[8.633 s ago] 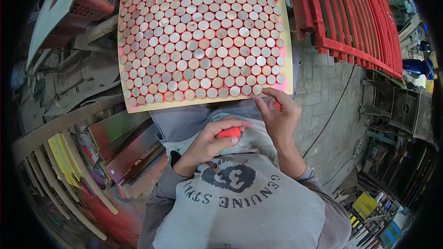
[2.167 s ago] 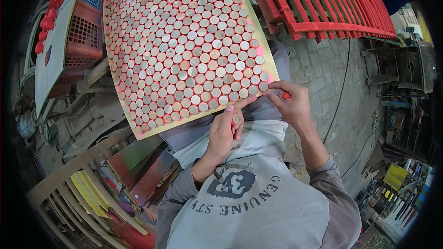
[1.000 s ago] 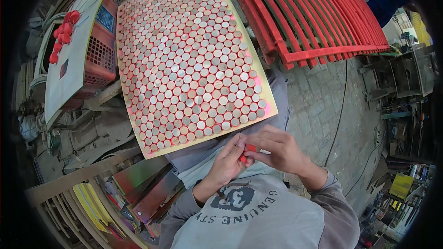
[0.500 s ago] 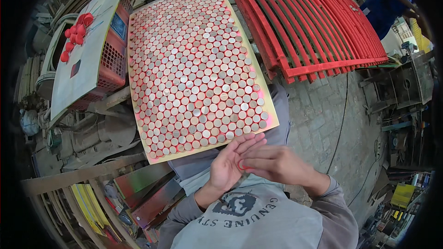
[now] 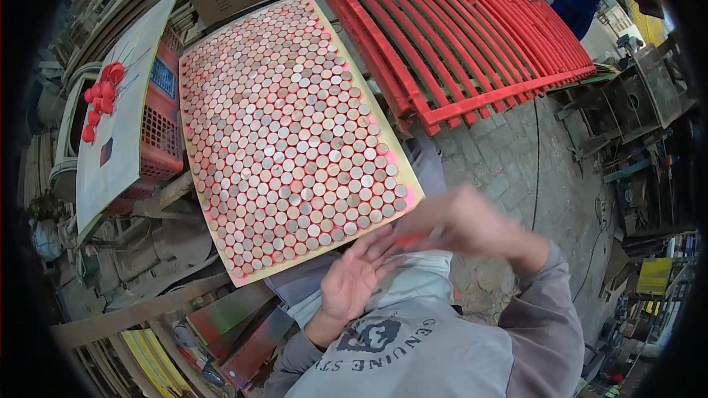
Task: The person repeatedly picks up small red cylindrical pieces from a red slatted tray and places them into empty slots on a yellow board with a dense grid of circular indentations. They handle the pieces one at a time, filling gaps in the pattern across the board's surface.
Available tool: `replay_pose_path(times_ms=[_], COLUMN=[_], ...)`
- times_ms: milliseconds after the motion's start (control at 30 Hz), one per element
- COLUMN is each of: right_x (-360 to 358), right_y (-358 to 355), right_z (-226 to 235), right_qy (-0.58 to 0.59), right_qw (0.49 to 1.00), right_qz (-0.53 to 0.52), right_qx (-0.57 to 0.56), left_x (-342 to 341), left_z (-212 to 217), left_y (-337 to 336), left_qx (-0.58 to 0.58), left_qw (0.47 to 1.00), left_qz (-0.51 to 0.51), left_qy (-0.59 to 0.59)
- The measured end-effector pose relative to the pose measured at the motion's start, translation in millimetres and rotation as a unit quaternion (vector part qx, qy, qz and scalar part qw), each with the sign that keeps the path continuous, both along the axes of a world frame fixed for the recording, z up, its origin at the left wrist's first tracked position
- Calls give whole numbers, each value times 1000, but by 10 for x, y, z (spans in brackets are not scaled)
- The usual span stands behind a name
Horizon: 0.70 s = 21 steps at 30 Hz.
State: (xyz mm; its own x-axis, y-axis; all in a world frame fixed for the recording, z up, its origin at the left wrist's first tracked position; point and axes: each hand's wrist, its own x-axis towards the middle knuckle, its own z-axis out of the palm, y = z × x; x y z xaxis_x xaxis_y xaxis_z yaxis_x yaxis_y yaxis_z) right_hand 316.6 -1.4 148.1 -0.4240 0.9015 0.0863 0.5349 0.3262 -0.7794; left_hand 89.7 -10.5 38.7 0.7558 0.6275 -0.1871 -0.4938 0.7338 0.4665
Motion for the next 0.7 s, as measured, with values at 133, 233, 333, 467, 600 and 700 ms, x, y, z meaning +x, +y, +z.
replay_pose_path(times_ms=[133, 233, 333, 467, 600, 700], right_x=[1054, 2206, 2955, 3404, 3433, 3379], right_y=[616, 1213, 1612, 1977, 2148, 2185], right_z=[366, 350, 214, 76, -35, -76], right_qy=[-187, -301, -361, -365, -373, -380], right_qw=[957, 903, 866, 863, 870, 870], right_qz=[-214, -305, -346, -348, -324, -313], right_qx=[58, 12, -9, 18, 10, 9], left_x=[-205, -240, -219, -171, -147, -107], left_z=[-40, -138, -171, -135, -136, -133], left_y=[10, -27, -82, -54, -10, 18], left_qx=[54, 66, 65, 82, 85, 90], left_qw=[991, 983, 986, 986, 987, 986], left_qz=[-117, -165, -152, -143, -134, -137], left_qy=[-47, -50, -30, 3, 26, 36])
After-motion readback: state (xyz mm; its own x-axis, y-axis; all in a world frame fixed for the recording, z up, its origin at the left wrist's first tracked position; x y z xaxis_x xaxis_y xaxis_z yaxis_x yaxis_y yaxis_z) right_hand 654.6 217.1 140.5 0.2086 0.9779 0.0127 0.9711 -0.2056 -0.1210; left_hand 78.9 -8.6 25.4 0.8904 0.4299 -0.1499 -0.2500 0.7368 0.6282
